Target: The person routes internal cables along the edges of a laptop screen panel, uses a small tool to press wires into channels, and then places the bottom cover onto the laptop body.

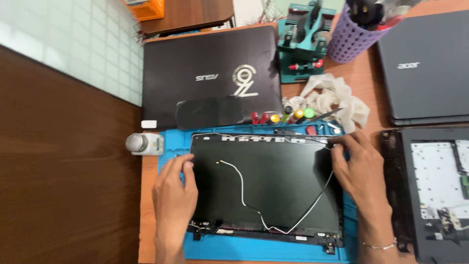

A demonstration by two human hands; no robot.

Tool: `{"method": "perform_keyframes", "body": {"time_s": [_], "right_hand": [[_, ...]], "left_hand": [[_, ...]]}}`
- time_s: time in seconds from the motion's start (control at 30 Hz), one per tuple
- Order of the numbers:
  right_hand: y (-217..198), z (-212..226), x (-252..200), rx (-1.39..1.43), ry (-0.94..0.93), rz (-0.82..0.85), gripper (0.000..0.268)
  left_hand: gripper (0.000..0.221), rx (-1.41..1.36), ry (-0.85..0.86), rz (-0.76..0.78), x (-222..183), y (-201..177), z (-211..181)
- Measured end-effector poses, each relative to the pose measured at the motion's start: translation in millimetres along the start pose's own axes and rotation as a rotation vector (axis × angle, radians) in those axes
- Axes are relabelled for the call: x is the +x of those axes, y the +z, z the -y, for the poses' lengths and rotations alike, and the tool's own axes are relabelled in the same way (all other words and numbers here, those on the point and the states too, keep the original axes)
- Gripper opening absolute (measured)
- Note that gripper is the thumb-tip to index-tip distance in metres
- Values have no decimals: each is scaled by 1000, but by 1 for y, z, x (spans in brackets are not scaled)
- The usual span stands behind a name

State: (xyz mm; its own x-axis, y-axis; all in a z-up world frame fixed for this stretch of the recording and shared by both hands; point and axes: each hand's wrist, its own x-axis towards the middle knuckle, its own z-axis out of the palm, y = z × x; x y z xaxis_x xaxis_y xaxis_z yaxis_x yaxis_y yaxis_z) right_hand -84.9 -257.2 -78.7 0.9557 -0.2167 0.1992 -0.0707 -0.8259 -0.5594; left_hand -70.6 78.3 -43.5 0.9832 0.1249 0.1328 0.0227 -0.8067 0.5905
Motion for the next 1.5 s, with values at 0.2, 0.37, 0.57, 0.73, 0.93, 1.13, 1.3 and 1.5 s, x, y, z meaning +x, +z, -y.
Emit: {"method": "perform_keyframes", "body": {"time_s": [0.2,0.37,0.57,0.73,0.93,1.13,1.3,1.5], "right_hand": [[10,-2,-1,-82,-27,5,16],[12,-5,-3,-69,-31,12,15],[6,-3,-6,33,28,-6,16],[-4,-6,-8,116,222,28,27],[-14,-15,-14,41,372,198,44],[-13,-10,-26,3,404,197,48],[-7,-4,-34,37,410,112,46],[-7,-10,-35,96,383,90,38]], "left_hand": [[27,-77,-264,105,-29,8,18],[30,-141,-336,113,-35,12,27],[29,-194,-295,94,-38,10,34],[29,-81,-242,65,-44,7,40],[31,-11,-266,92,-50,10,49],[33,-51,-332,109,-52,18,47],[33,2,-356,139,-52,21,45],[38,42,-280,106,-54,23,49]]}}
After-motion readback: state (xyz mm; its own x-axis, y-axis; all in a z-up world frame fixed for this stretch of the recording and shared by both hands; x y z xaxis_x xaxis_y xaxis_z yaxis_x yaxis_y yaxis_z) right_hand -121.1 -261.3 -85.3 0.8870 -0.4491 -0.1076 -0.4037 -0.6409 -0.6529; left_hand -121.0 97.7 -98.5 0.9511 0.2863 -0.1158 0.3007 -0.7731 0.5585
